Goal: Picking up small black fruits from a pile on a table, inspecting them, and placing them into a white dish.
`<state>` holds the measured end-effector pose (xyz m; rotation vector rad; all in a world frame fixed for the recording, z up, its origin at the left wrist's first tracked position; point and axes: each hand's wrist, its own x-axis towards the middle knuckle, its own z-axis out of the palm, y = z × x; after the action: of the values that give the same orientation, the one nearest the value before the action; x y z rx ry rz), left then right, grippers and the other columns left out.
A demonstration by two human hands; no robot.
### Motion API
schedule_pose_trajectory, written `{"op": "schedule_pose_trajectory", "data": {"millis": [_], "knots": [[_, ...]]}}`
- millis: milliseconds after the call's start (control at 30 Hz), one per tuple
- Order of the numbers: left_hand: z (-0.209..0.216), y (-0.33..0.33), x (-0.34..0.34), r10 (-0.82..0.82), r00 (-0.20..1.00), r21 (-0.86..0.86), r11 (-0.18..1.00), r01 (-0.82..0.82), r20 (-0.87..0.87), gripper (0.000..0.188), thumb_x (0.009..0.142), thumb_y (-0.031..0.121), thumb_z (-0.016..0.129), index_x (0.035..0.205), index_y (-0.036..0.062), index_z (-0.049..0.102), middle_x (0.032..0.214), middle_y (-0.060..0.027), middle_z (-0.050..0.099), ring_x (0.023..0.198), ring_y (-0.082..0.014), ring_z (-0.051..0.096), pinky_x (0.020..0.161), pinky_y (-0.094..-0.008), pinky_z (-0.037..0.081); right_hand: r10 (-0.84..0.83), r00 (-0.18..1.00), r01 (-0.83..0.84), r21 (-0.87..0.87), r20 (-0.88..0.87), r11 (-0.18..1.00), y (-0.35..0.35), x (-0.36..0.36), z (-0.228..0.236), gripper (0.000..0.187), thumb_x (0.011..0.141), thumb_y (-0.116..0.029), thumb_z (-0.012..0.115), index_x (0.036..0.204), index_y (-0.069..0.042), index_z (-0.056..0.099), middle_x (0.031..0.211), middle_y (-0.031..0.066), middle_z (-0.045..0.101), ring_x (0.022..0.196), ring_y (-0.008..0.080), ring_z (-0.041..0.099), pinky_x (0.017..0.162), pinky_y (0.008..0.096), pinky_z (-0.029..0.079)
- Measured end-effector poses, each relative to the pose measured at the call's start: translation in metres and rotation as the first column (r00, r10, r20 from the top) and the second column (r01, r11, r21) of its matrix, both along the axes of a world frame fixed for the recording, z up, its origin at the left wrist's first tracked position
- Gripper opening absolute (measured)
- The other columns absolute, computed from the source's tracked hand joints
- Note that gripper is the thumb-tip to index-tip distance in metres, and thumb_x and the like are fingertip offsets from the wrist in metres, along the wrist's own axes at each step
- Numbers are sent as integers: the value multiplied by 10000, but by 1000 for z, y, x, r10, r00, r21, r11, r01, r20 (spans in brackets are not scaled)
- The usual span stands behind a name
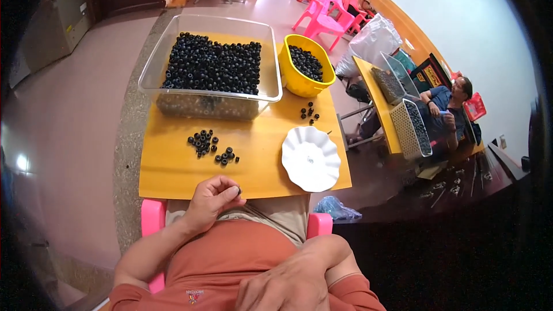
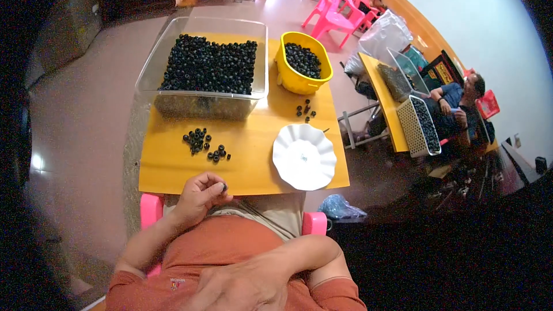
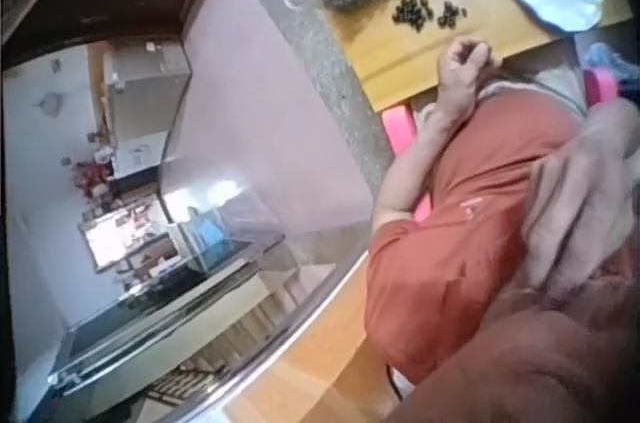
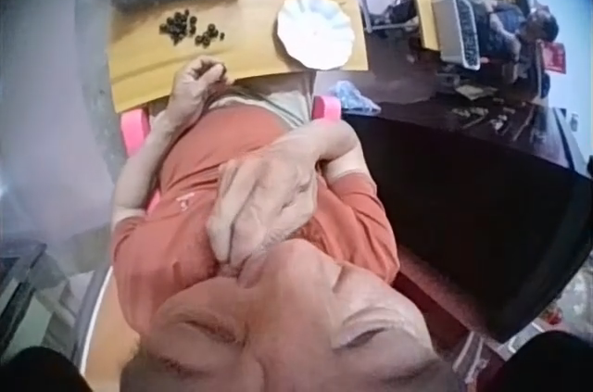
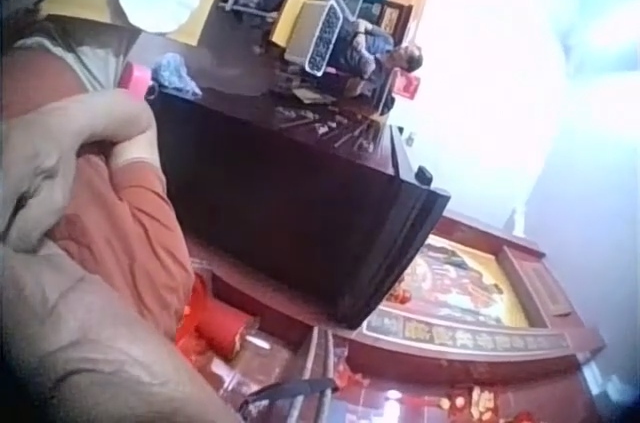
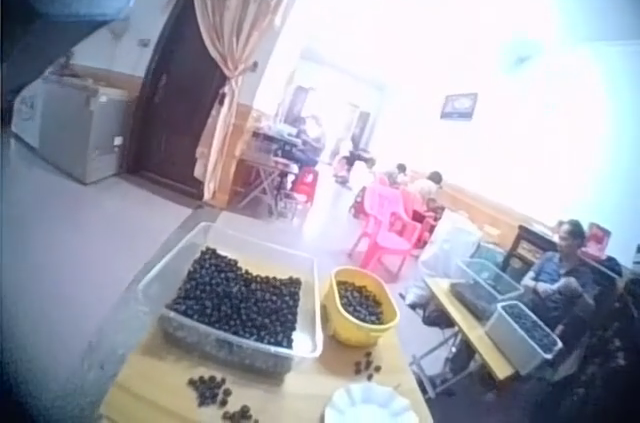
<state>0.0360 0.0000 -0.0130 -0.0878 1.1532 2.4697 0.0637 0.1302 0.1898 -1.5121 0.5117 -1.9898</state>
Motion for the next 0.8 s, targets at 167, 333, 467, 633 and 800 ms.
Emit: {"op": "schedule_pose_trajectory", "data": {"millis": [167, 333, 467, 633, 800], "knots": [[2, -3, 4, 10, 1000, -9, 1000, -10, 20, 137, 920, 93, 603, 1020, 7, 566, 936, -60, 616, 840, -161, 644, 803, -301, 564, 101, 867, -39, 136, -488, 990, 25, -10, -47, 200, 924, -156, 536, 1026, -1, 609, 955, 190, 589, 831, 349, 607, 728, 406, 498], [5, -3, 1, 15, 1000, -36, 999, -15, 6, 133, 915, 80, 605, 1012, -5, 573, 905, -69, 626, 830, -154, 644, 788, -304, 570, -369, 85, 990, 38, -926, 133, 86, -56, -87, 229, 682, 22, 702, 891, -52, 642, 855, 88, 650, 709, 241, 642, 606, 316, 508], [2, -2, 2, 16, 1000, -33, 999, -16, 6, 120, 899, 51, 620, 992, -17, 587, 907, -72, 631, 819, -145, 644, 782, -303, 577, -317, 11, 922, 132, -948, -364, 155, -102, -133, 164, 753, 3, 696, 909, -29, 652, 884, 124, 649, 734, 276, 663, 628, 341, 522], [1, 0, 3, 16, 1000, -19, 1000, -16, 25, 115, 893, 41, 627, 985, -19, 592, 909, -72, 632, 818, -143, 645, 785, -301, 579, -88, 71, 863, 105, -994, -493, 197, -123, -156, 193, 785, -70, 667, 978, -58, 679, 961, 123, 642, 853, 336, 634, 767, 395, 497], [-2, 0, 1, 18, 1000, -11, 1000, -18, 20, 115, 891, 40, 630, 984, -17, 594, 910, -70, 633, 818, -144, 646, 781, -302, 580, -79, 117, 849, 141, -990, -509, 189, -126, -160, 195, 787, -87, 652, 978, -63, 678, 960, 129, 641, 885, 350, 619, 785, 417, 487]]}}
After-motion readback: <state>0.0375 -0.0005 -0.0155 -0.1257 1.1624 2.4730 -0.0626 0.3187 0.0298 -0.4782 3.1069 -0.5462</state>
